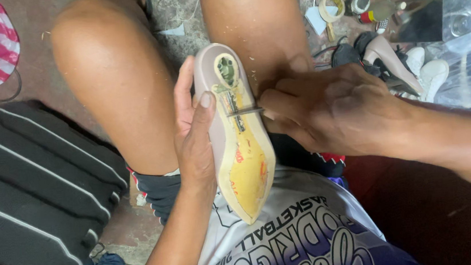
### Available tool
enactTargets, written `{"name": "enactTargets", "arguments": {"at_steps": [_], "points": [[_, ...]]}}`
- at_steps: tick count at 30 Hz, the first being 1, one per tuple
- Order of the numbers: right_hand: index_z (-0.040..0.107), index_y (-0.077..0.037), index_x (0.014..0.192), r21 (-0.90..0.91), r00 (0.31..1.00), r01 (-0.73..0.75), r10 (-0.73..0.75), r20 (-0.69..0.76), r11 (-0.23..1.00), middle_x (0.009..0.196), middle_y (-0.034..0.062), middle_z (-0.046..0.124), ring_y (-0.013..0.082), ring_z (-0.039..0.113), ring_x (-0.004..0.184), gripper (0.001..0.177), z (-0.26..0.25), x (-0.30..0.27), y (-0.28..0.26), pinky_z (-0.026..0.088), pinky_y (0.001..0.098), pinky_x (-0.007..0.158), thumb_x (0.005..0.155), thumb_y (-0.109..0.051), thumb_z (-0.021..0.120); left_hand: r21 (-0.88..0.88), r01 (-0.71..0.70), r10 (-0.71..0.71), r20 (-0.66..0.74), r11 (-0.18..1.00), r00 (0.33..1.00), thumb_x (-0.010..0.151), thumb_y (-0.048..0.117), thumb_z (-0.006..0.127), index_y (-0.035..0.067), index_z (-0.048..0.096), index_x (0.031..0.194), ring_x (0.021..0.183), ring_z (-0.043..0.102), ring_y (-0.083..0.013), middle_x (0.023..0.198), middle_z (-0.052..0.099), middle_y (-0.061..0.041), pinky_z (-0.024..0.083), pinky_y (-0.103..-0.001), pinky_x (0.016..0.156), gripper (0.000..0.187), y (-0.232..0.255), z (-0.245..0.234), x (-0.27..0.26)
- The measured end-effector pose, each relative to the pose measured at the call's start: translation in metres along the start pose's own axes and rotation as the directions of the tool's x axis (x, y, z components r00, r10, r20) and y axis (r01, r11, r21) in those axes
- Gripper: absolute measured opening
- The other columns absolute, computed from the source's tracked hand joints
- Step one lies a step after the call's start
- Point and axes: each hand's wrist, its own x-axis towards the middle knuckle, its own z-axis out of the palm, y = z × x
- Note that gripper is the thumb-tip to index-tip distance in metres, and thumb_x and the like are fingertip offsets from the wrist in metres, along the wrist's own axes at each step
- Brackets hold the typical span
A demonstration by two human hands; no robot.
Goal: The person is sitting on the floor and using a metal tool to scrape and clean the inside of a shoe sole. They hold the sole in their left hand and use the tool in their right hand to remove old adhesive or debris from the surface.
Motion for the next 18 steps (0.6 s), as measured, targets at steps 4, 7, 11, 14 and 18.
{"name": "enactTargets", "arguments": {"at_steps": [4,7,11,14,18], "points": [[0.057,-0.009,0.086,0.138,0.972,0.144,-0.113,-0.207,0.980,0.073,0.0024,0.056,0.0156,0.057,0.052,0.015,0.007,0.011,-0.008,0.048,0.0308,0.037,0.095,-0.020,0.064,-0.006,-0.005,0.005,-0.041,1.000,0.999,0.107,0.016,0.062,0.010,0.026,0.167,0.115,0.065,-0.0199,0.134,0.064,-0.014,0.055,-0.036,0.101,0.070,-0.002,-0.002,-0.004],[0.057,-0.008,0.087,0.465,0.973,0.132,-0.025,-0.229,0.875,0.071,0.0051,0.053,0.0208,0.059,0.060,0.013,0.007,0.007,-0.015,0.051,0.0344,0.046,0.090,-0.018,0.066,0.031,-0.017,0.018,-0.036,0.999,0.999,0.106,0.016,0.061,0.009,0.025,0.166,0.119,0.066,-0.0188,0.137,0.065,-0.015,0.054,-0.034,0.105,0.070,-0.002,0.000,0.000],[0.059,-0.006,0.088,0.493,0.994,0.025,0.032,-0.106,0.870,0.074,0.0085,0.055,0.0219,0.060,0.056,0.014,0.005,0.005,-0.013,0.051,0.0367,0.043,0.091,-0.016,0.067,0.030,-0.034,0.034,-0.009,0.999,0.999,0.107,0.015,0.061,0.009,0.024,0.166,0.117,0.066,-0.0199,0.136,0.064,-0.016,0.054,-0.036,0.103,0.070,-0.001,0.002,-0.001],[0.058,-0.005,0.086,0.522,0.988,0.027,0.055,-0.141,0.852,0.077,0.0100,0.056,0.0236,0.061,0.059,0.014,0.002,0.004,-0.017,0.053,0.0381,0.046,0.090,-0.015,0.068,0.050,-0.051,0.051,0.001,0.997,0.999,0.108,0.015,0.060,0.008,0.025,0.166,0.118,0.065,-0.0194,0.138,0.064,-0.016,0.054,-0.036,0.104,0.068,0.000,0.003,-0.001],[0.059,-0.003,0.095,0.594,0.984,0.096,0.013,-0.176,0.799,0.082,0.0088,0.058,0.0236,0.065,0.066,0.014,-0.001,-0.007,-0.029,0.053,0.0369,0.046,0.083,-0.009,0.065,0.052,-0.037,0.039,-0.056,0.998,0.998,0.107,0.014,0.058,0.008,0.025,0.165,0.122,0.064,-0.0189,0.140,0.062,-0.016,0.053,-0.034,0.107,0.067,0.000,0.004,-0.004]]}}
